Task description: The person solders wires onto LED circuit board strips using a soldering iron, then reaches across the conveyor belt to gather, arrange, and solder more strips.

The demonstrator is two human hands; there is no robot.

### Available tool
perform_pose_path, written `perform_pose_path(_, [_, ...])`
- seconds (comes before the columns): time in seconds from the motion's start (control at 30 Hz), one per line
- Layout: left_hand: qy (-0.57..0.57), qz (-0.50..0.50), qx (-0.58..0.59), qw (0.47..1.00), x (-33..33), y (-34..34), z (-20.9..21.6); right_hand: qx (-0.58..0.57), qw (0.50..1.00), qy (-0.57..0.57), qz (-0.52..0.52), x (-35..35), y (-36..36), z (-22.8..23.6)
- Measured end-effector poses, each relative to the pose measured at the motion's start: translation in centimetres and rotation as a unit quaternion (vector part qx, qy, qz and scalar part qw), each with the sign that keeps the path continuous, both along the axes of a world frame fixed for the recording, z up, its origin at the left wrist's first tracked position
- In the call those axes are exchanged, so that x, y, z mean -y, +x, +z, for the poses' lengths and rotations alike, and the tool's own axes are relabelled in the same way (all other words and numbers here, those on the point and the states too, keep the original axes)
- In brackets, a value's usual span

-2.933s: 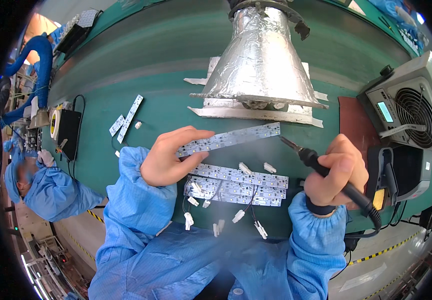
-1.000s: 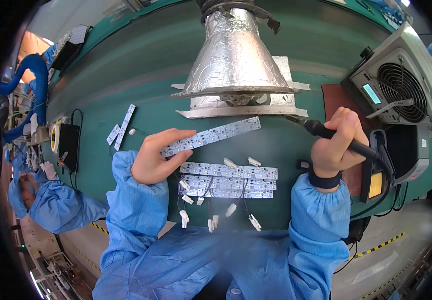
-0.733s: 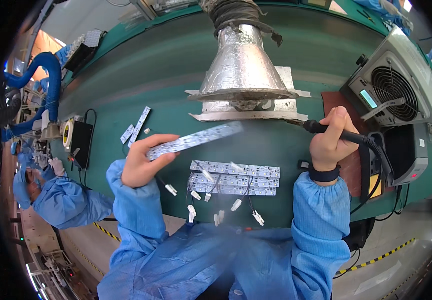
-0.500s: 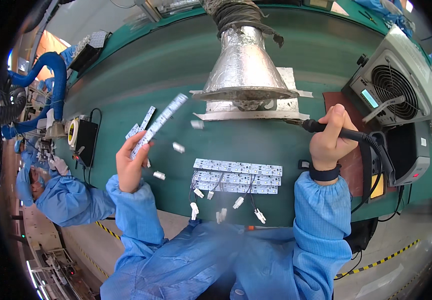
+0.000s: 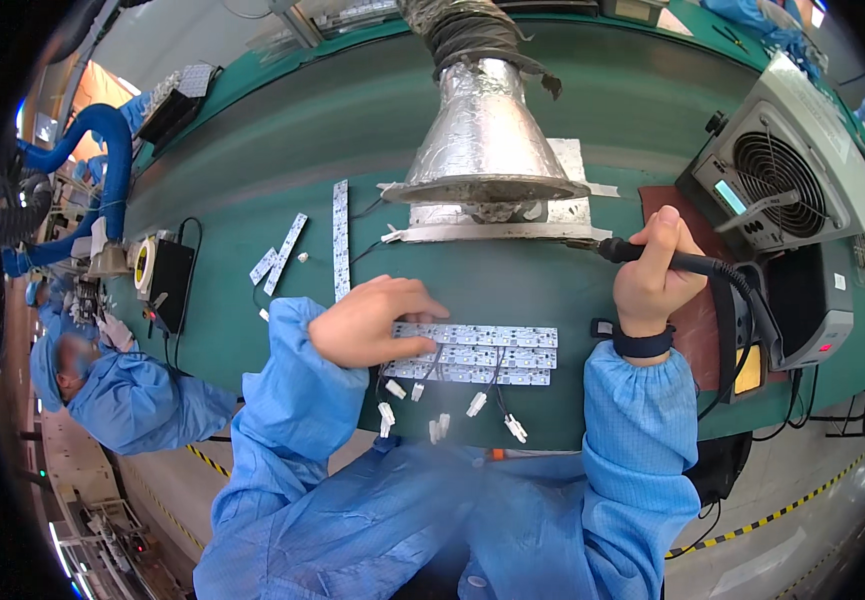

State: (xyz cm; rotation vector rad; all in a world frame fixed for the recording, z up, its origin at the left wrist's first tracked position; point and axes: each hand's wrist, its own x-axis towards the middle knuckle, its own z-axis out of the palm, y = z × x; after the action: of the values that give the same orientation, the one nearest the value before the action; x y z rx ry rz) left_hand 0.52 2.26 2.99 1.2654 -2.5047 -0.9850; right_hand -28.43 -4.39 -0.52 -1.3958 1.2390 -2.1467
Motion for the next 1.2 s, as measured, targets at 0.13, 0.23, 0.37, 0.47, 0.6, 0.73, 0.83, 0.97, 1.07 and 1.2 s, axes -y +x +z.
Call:
perform_pose_path(0.13, [0.086, -0.002, -0.063, 0.994, 0.9, 0.5, 0.5, -0.006, 1.0, -0.004, 0.0, 0.1, -0.1, 0.4])
perform_pose_path(0.23, [0.111, 0.042, -0.121, 0.985, 1.2, 0.4, 0.2, 0.007, 1.0, -0.018, -0.007, 0.2, -0.6, 0.6])
perform_pose_path(0.37, [0.149, 0.145, -0.212, 0.955, 1.6, 0.1, -1.1, 0.043, 0.997, -0.056, 0.005, 0.0, -1.1, 1.7])
perform_pose_path(0.47, [0.149, 0.209, -0.249, 0.934, 1.5, -0.5, -1.9, 0.046, 0.995, -0.086, -0.012, -0.7, -0.3, 2.6])
perform_pose_path(0.6, [0.109, 0.22, -0.279, 0.928, 1.1, -0.7, -2.6, 0.01, 0.99, -0.131, 0.042, -2.2, 1.5, 2.8])
perform_pose_path(0.73, [0.034, 0.186, -0.235, 0.953, 0.8, -0.7, -2.9, -0.118, 0.975, -0.133, 0.134, -4.2, 4.2, 2.3])
perform_pose_path(0.83, [-0.01, 0.176, -0.238, 0.955, 0.7, -1.1, -3.3, -0.172, 0.957, -0.152, 0.177, -4.5, 5.7, 1.9])
perform_pose_path(0.97, [-0.047, 0.169, -0.242, 0.954, 0.5, -1.4, -3.4, -0.193, 0.951, -0.146, 0.193, -4.6, 6.8, 1.5])
perform_pose_path(1.07, [-0.046, 0.175, -0.247, 0.952, 0.4, -1.4, -3.2, -0.205, 0.949, -0.138, 0.197, -4.6, 7.2, 1.5])
perform_pose_path(1.2, [-0.04, 0.178, -0.242, 0.953, 0.4, -1.4, -3.3, -0.211, 0.946, -0.133, 0.207, -4.6, 7.5, 1.3])
